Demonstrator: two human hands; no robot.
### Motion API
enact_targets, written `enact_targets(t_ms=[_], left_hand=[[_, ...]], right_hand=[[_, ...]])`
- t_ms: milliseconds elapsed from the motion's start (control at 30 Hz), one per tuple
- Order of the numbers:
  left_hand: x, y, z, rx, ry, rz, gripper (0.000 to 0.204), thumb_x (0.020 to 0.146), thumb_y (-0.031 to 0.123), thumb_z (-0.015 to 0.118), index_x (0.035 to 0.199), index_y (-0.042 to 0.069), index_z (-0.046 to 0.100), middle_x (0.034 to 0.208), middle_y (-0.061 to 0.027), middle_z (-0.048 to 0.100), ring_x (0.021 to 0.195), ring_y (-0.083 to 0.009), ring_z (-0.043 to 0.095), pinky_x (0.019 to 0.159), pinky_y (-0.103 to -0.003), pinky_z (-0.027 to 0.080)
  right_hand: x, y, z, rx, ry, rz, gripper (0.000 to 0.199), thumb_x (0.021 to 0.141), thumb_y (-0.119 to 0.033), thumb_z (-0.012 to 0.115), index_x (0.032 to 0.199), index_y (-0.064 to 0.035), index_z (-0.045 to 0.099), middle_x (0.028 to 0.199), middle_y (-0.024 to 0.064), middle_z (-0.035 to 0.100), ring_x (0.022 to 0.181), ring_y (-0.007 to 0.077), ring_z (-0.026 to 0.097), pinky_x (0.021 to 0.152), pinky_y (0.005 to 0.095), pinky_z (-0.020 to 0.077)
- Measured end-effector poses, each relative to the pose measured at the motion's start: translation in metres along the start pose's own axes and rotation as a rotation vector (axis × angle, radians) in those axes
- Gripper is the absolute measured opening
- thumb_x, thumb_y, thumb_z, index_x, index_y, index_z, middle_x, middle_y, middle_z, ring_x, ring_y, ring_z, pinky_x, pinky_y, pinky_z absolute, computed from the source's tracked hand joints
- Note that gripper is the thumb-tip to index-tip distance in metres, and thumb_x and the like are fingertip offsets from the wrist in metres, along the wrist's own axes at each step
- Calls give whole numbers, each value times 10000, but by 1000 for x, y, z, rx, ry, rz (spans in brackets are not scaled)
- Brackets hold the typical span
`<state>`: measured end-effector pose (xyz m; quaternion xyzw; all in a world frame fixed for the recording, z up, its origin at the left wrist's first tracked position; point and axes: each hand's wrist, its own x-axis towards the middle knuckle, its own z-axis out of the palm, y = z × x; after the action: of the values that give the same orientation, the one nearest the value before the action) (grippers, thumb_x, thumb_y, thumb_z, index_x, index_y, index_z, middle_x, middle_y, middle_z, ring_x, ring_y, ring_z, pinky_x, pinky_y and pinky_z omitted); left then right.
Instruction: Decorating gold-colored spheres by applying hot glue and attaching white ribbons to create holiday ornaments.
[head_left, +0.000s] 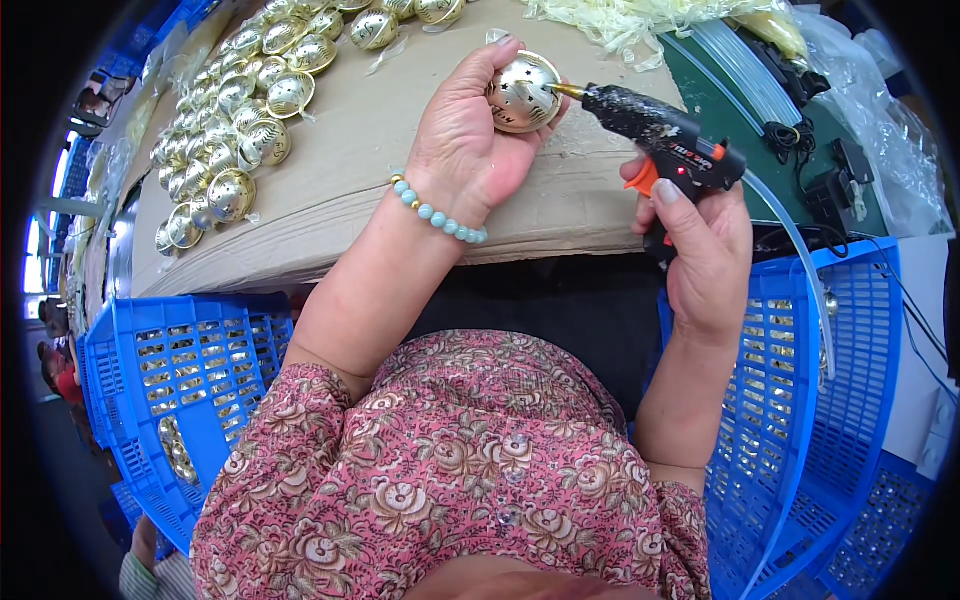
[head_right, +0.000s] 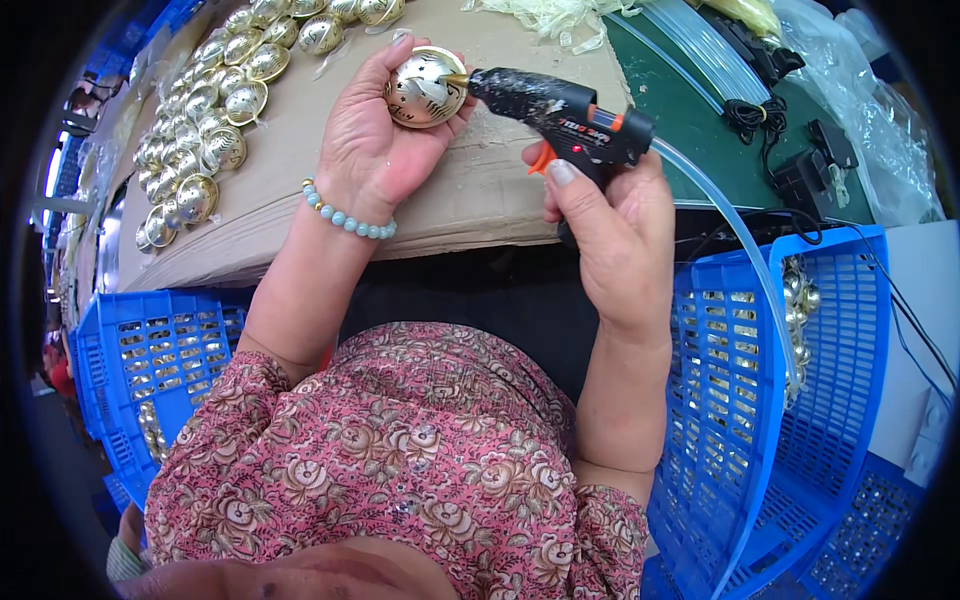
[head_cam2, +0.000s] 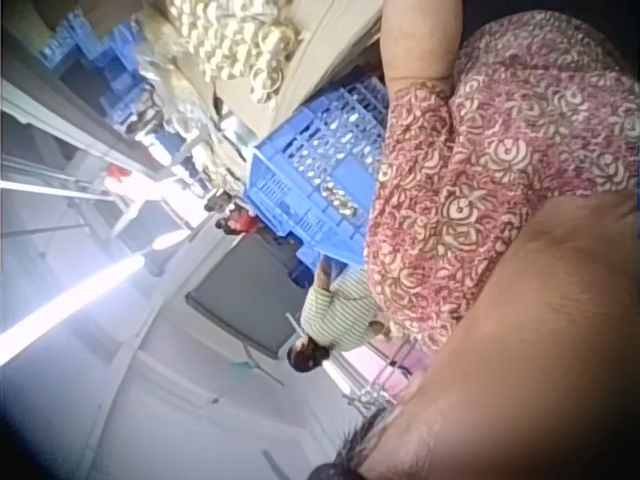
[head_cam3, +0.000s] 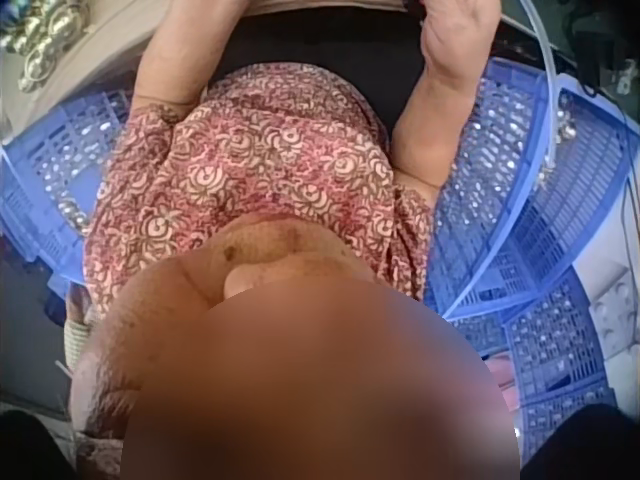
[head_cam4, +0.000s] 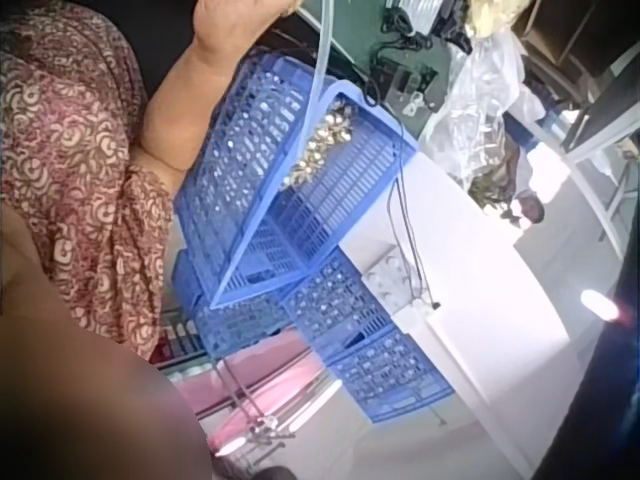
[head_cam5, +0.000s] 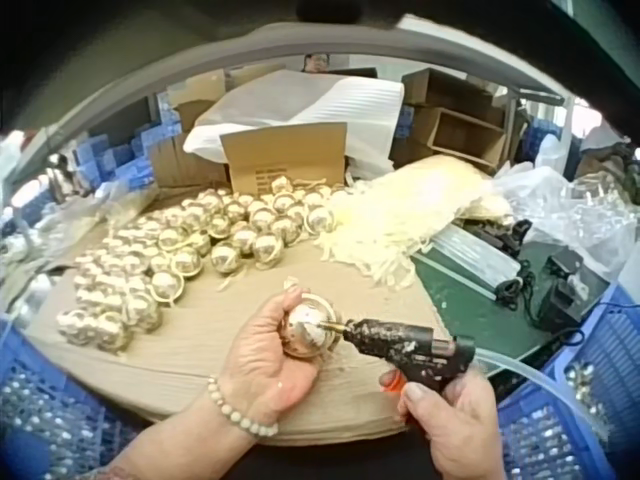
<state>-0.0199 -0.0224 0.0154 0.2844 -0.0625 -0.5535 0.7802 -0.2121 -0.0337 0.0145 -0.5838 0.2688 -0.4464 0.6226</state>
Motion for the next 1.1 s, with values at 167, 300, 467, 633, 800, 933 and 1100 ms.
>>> enact_targets(t_ms=[167,300,467,633,800,933,1100], left_hand=[[-4,-1,1,-29,46,7,142,856,183,616,952,89,570,922,-85,613,926,-238,575,871,-468,453],[-5,-2,1,-38,21,24,221,834,170,649,986,81,516,921,-57,564,876,-221,575,824,-409,468],[-4,-3,-1,-79,35,61,233,831,165,653,993,77,510,940,-58,555,875,-219,567,831,-402,474],[-2,-4,-3,-125,34,84,235,827,142,656,985,60,504,977,-58,532,884,-223,561,846,-403,495],[-3,-3,-1,-139,86,70,135,853,164,629,915,64,563,910,-82,588,930,-277,557,876,-448,450],[-4,3,-9,-160,90,26,147,848,165,638,923,63,563,916,-92,593,920,-296,561,859,-421,469],[-8,13,-18,-171,29,-32,126,823,117,664,894,75,568,895,-46,577,868,-236,578,828,-420,491]], right_hand=[[-2,4,15,9,4,-44,355,874,-126,567,1185,18,478,1027,130,612,838,129,565,710,267,476],[-3,9,21,40,16,-64,337,882,-124,559,1174,23,479,983,103,607,822,121,557,720,276,479],[-2,15,24,54,24,-68,306,885,-127,563,1142,25,496,904,72,591,757,99,520,694,276,474],[-1,16,23,85,43,-66,275,886,-133,569,1104,23,511,868,65,581,726,96,503,668,270,463],[10,12,2,7,3,42,254,888,-144,570,1071,24,518,858,70,583,689,100,504,627,264,450],[32,-2,-45,-376,97,148,270,893,-229,574,1036,0,559,787,39,587,578,88,488,535,222,409],[54,-31,-64,-1698,469,-1,382,859,-383,570,768,-28,679,643,158,611,588,306,583,618,389,472]])
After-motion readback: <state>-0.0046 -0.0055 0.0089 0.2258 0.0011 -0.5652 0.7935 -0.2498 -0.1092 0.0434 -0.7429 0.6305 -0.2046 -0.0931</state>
